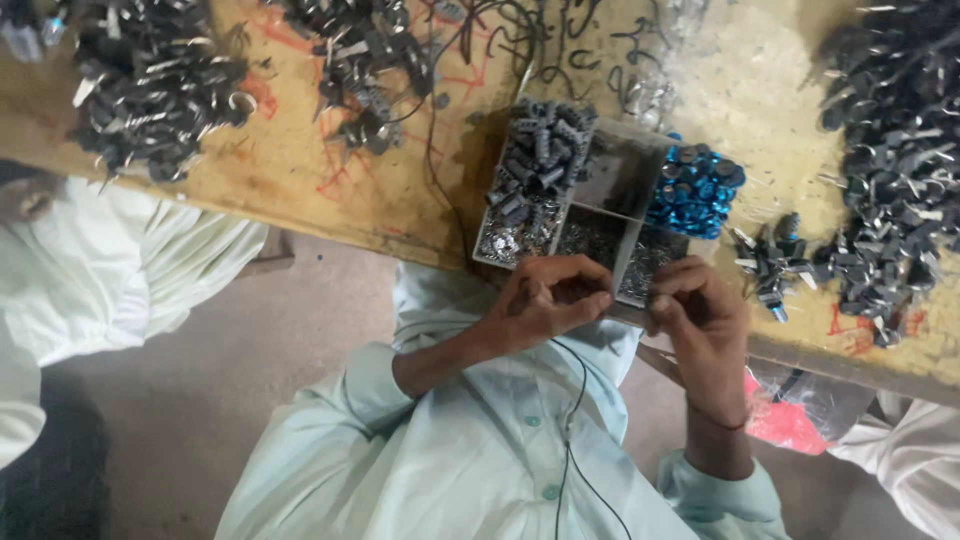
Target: The person sits at a workbench assembling small metal components by hand. They pick parts from a compartment tray, fit pieces together between their fingers, and place the finished assemblies on the table beside the tray, repeating the cycle.
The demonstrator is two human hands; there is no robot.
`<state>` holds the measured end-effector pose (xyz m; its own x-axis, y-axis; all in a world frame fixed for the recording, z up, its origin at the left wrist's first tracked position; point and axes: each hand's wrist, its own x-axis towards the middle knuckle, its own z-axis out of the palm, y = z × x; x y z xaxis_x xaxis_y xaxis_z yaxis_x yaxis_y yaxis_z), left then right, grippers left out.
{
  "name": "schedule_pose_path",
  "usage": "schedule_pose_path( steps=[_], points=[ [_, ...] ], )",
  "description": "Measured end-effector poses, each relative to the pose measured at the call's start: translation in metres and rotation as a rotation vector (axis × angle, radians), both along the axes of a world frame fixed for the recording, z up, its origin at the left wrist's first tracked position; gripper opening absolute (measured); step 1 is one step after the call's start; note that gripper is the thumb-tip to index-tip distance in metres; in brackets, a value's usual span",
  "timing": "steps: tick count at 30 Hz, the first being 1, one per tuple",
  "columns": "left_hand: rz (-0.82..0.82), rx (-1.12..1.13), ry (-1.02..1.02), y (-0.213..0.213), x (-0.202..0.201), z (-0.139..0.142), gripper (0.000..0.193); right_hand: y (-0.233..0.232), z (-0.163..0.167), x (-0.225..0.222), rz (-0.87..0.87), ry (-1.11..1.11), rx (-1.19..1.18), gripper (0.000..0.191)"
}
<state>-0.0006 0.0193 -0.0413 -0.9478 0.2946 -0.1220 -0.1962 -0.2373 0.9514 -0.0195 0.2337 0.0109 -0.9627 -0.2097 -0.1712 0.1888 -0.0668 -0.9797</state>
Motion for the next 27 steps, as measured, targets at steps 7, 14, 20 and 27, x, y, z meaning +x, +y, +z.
schedule_pose_path(
  steps=[7,14,20,27],
  points=[
    [0.057,0.512,-0.141,0.014,-0.006,-0.025,0.027,-0.045,-0.014,0.025,-0.059,0.302,0.345,0.019],
    [0.200,0.364,0.215,-0.013,0.006,-0.013,0.024,-0.058,-0.012,0.019,0.088,0.155,0.206,0.022],
    [0.267,0.381,0.356,-0.011,0.017,-0.008,0.020,-0.061,-0.019,0.029,0.102,0.483,0.279,0.036],
    [0.037,0.534,0.202,0.002,0.002,-0.018,0.014,-0.024,-0.040,0.020,0.091,0.993,0.786,0.017]
  ],
)
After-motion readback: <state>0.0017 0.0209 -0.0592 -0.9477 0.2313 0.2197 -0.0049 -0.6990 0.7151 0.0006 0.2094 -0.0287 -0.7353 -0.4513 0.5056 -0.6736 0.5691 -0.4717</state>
